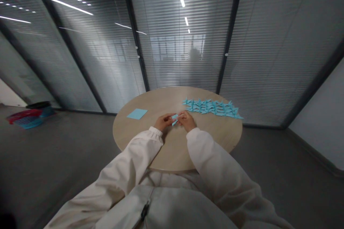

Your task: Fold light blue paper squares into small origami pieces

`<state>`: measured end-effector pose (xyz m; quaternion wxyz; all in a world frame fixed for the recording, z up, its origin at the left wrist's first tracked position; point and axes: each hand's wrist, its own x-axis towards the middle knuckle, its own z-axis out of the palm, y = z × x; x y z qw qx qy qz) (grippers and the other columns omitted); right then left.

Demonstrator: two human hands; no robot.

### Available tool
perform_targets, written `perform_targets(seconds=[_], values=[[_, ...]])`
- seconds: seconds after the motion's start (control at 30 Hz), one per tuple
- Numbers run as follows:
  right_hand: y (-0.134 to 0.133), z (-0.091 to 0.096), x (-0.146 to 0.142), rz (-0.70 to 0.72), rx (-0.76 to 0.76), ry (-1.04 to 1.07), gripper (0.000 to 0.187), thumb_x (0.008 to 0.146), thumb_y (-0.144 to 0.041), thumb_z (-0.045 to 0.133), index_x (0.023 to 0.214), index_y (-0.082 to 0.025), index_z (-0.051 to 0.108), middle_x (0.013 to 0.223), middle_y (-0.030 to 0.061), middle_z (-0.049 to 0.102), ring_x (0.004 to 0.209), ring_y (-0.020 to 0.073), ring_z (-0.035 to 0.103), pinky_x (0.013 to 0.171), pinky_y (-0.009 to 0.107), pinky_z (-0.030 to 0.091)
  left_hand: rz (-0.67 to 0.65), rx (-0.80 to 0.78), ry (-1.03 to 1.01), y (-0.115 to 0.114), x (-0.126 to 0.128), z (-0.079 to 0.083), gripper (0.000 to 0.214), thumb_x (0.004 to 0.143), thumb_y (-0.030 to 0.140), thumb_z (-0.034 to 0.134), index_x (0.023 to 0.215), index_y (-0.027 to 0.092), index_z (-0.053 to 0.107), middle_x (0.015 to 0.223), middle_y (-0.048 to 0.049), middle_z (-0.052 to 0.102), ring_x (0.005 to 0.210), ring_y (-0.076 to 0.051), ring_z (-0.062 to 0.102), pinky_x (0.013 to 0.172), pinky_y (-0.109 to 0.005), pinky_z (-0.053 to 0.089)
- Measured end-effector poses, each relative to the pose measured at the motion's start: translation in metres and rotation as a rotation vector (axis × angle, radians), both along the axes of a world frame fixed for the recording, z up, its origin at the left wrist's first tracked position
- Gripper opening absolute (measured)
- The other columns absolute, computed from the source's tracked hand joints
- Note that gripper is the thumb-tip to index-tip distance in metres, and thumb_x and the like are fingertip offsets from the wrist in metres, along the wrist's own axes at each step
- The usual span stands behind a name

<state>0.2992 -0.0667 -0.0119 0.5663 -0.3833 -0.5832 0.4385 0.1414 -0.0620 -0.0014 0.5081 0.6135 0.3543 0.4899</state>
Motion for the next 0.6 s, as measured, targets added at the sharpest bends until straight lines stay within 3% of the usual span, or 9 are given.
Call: perform_targets(seconds=[0.13, 0.23, 0.3, 0.43, 0.6], values=[[-0.0009, 0.0, 0.0008, -0.048, 0.134, -0.134, 0.025, 0.071, -0.036, 0.057, 0.09, -0.021, 0.059, 0.081, 0.0023, 0.062, 0.076, 0.017, 0.06, 0.054, 0.025, 0.049, 0.01, -0.116, -0.078, 0.0059, -0.0038, -0.0045, 0.054, 0.053, 0.035, 0.078, 0.1, 0.011, 0.065, 0.067, -0.0029, 0.065, 0.056, -0.011, 0.058, 0.056, -0.024, 0.049], [-0.003, 0.0015, 0.0012, -0.096, 0.306, -0.253, 0.021, 0.072, -0.03, 0.055, 0.089, -0.023, 0.065, 0.1, 0.0053, 0.058, 0.097, 0.019, 0.054, 0.069, 0.028, 0.05, 0.006, -0.203, -0.173, 0.0074, -0.0058, -0.0056, 0.048, 0.054, 0.031, 0.078, 0.096, 0.012, 0.066, 0.073, -0.0038, 0.067, 0.06, -0.011, 0.059, 0.061, -0.025, 0.051], [-0.0044, 0.0022, 0.0012, -0.073, 0.344, -0.289, 0.021, 0.071, -0.029, 0.057, 0.089, -0.024, 0.067, 0.106, 0.0058, 0.055, 0.103, 0.0193, 0.051, 0.072, 0.028, 0.05, 0.002, -0.247, -0.206, 0.0073, -0.0063, -0.0054, 0.042, 0.054, 0.027, 0.079, 0.091, 0.012, 0.067, 0.077, -0.0048, 0.068, 0.063, -0.011, 0.06, 0.063, -0.026, 0.052], [-0.0049, 0.0016, 0.0011, -0.088, 0.351, -0.307, 0.018, 0.072, -0.033, 0.06, 0.083, -0.022, 0.067, 0.095, 0.0058, 0.059, 0.091, 0.0185, 0.056, 0.069, 0.028, 0.048, 0.066, -0.276, -0.219, 0.0068, -0.0056, -0.0045, 0.032, 0.058, 0.029, 0.077, 0.082, 0.011, 0.067, 0.08, -0.0071, 0.068, 0.066, -0.013, 0.061, 0.064, -0.028, 0.054], [-0.002, 0.0008, 0.003, -0.226, 0.37, -0.356, 0.019, 0.074, -0.036, 0.058, 0.078, -0.019, 0.066, 0.082, 0.0052, 0.063, 0.075, 0.0175, 0.058, 0.061, 0.027, 0.045, 0.081, -0.158, -0.223, 0.0035, -0.0019, -0.0005, 0.04, 0.06, 0.041, 0.074, 0.083, 0.01, 0.064, 0.082, -0.0078, 0.067, 0.072, -0.016, 0.063, 0.072, -0.034, 0.054]])
